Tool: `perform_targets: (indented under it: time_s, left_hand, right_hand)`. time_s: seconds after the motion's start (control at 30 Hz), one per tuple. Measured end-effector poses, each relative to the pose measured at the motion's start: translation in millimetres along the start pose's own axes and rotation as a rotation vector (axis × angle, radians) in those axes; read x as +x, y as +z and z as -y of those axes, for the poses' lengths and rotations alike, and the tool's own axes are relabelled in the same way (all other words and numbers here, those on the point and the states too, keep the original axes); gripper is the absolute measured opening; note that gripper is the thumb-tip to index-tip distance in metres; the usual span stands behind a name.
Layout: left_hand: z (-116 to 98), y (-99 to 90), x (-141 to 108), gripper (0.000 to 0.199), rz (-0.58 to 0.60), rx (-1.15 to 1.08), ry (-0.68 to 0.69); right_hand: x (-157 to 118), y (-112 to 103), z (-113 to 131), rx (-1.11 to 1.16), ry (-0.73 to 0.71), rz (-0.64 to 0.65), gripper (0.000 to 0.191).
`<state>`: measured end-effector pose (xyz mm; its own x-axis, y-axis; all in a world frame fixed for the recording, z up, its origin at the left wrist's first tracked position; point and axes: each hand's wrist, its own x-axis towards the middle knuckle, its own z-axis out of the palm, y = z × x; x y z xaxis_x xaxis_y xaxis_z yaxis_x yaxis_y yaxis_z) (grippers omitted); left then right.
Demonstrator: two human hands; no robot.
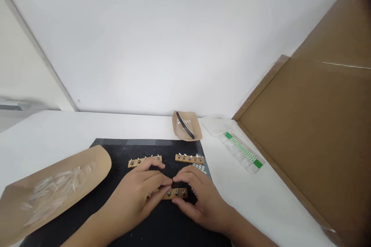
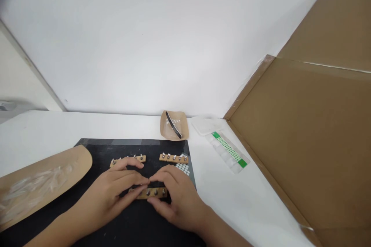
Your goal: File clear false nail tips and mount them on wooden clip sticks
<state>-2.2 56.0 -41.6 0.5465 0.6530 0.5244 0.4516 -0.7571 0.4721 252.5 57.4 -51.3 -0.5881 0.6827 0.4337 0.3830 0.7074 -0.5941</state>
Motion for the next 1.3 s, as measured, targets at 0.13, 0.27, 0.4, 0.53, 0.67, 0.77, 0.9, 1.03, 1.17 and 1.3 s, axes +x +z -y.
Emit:
perform_targets:
  time_s: [0.13,0.27,0.4,0.53,0.67,0.77,0.9,1.03,1.17,1.3]
  left_hand:
    - [-7.4,3.7,3.3,0.02,-0.194,-0.113,-0.027]
    - [-15.7,4.8,7.1,0.019,-0.281,-0.26,-0.001]
    - [-19.2,5.7,6.2,0.019,-0.266,-0.336,-0.042]
    - [-21.4,7.1,4.0,0.015,-0.226,-0.385,-0.087]
    - [-22.7,6.8,5.3,0.019,-0.221,-0.418,-0.075]
    - [-23.5,5.9,6.9,0.018,-0.243,-0.443,-0.116]
    - [-26.5,3.2,6.5,0.01,-0.193,-0.47,-0.161]
    - [-30.4,0.5,4.7,0.011,-0.155,-0.463,-0.192]
    - [-32.2,0.4,5.2,0.015,-0.11,-0.518,-0.351]
    - [-32.0,1.5,6.4,0.023,-0.025,-0.77,-0.542]
  right_hand:
    - [-2.7,5.9,6.0,0.086,0.029,-0.113,0.049]
    - [-4.2,13.0,18.5,0.061,-0.021,-0.218,0.047]
    - [-2.6,17.1,27.2,0.096,0.017,-0.246,0.024]
    - [0.0,17.6,30.9,0.164,-0.001,-0.234,0.007]
    - [1.0,14.2,34.3,0.161,-0.038,-0.255,0.01]
    - [1.6,12.1,35.2,0.138,-0.058,-0.245,0.014]
    - [1.7,12.9,32.7,0.073,-0.098,-0.275,0.018]
    - [1.0,13.3,29.0,0.027,-0.11,-0.281,0.02]
    - [1.2,11.2,27.0,0.002,-0.11,-0.275,0.019]
    - [0.6,9.0,26.9,-0.019,-0.118,-0.257,0.018]
